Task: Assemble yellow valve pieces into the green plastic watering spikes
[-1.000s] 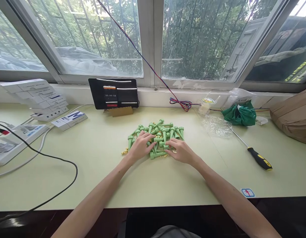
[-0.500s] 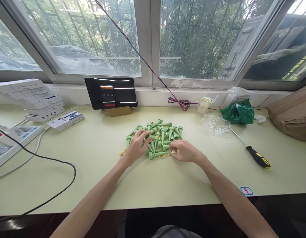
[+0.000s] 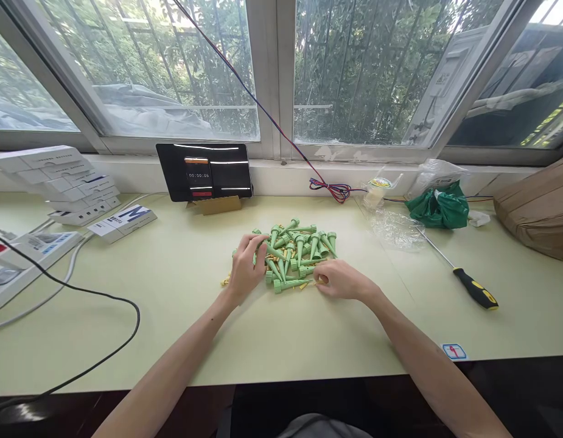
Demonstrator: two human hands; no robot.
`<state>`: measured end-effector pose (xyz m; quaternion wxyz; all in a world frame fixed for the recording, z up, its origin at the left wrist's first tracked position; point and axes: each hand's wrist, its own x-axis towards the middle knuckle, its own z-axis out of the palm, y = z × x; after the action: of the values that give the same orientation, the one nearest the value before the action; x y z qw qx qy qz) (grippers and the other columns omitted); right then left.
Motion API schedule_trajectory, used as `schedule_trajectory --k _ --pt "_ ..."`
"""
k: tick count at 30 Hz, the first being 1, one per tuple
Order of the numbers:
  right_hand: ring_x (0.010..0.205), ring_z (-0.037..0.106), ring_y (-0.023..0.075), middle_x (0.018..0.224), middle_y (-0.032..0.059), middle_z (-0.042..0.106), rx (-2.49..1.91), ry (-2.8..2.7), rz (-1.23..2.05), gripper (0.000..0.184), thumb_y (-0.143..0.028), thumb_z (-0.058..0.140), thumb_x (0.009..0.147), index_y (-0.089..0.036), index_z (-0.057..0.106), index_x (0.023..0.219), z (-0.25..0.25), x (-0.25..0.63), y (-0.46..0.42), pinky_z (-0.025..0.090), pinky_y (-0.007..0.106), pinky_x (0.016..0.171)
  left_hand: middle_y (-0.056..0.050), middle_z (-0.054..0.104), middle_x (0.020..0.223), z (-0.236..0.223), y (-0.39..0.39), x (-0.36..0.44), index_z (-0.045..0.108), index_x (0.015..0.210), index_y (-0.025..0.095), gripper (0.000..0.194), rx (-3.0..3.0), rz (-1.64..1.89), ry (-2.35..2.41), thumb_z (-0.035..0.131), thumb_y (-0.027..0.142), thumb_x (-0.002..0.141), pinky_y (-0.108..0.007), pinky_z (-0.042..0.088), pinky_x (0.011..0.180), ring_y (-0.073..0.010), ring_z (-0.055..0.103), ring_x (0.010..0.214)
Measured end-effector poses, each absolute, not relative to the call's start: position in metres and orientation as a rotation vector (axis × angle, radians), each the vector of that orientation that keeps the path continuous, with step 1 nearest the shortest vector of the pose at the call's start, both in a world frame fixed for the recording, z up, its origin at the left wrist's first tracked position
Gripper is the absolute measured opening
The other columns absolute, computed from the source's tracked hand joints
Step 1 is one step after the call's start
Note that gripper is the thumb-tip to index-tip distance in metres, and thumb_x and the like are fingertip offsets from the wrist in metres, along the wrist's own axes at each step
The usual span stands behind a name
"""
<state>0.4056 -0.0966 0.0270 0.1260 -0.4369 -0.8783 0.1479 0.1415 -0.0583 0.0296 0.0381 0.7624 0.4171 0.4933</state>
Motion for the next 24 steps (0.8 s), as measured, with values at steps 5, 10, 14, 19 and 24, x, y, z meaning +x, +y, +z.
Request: schedule_trajectory --k 5,10,14,19,24 --pt "0.061 0.046 0.0135 0.065 0.0006 0.057 -1.224 -2.539 0.444 0.015 -0.006 0.057 0.075 -0.019 0.055 0.068 0.025 0.406 -0.097 0.03 0.025 0.056 -0.009 0.06 0.105 0.027 -0.057 0.14 0.064 0.114 0.019 0.026 2.251 1.539 1.306 0.043 0.027 0.099 -0.032 0.052 0.074 -0.0187 0.063 0.085" --pt "0.062 0.048 0.0145 0.066 0.0019 0.059 -1.206 -2.53 0.471 0.017 -0.005 0.058 0.077 -0.018 0.057 0.067 0.026 0.405 -0.097 0.032 0.025 0.056 -0.009 0.06 0.107 0.029 -0.06 0.142 0.064 0.114 0.02 0.028 2.161 1.568 1.267 0.043 0.03 0.1 -0.03 0.051 0.066 -0.0145 0.061 0.071" --pt "0.066 0.051 0.0154 0.072 0.003 0.06 -1.202 -2.506 0.522 0.015 -0.007 0.056 0.084 -0.018 0.057 0.074 0.031 0.405 -0.099 0.036 0.026 0.06 -0.009 0.061 0.105 0.031 -0.064 0.145 0.065 0.113 0.021 0.025 2.04 1.544 1.16 0.048 0.033 0.098 -0.028 0.047 0.059 -0.0149 0.059 0.072" --pt "0.075 0.053 0.016 0.095 0.0063 0.055 -1.096 -2.307 0.52 0.007 -0.016 0.047 0.096 -0.019 0.053 0.093 0.038 0.403 -0.103 0.044 0.029 0.07 -0.007 0.065 0.1 0.031 -0.07 0.151 0.064 0.11 0.021 0.026 1.786 1.452 1.025 0.056 0.038 0.094 -0.028 0.049 0.062 -0.0156 0.062 0.073" --pt "0.097 0.05 0.022 0.104 0.0101 0.047 -1.013 -2.183 0.46 0.007 -0.018 0.041 0.1 -0.02 0.047 0.097 0.04 0.394 -0.107 0.047 0.038 0.086 -0.006 0.068 0.099 0.03 -0.072 0.156 0.065 0.109 0.02 0.03 1.489 1.367 0.879 0.06 0.043 0.091 -0.031 0.055 0.069 -0.0177 0.067 0.078"
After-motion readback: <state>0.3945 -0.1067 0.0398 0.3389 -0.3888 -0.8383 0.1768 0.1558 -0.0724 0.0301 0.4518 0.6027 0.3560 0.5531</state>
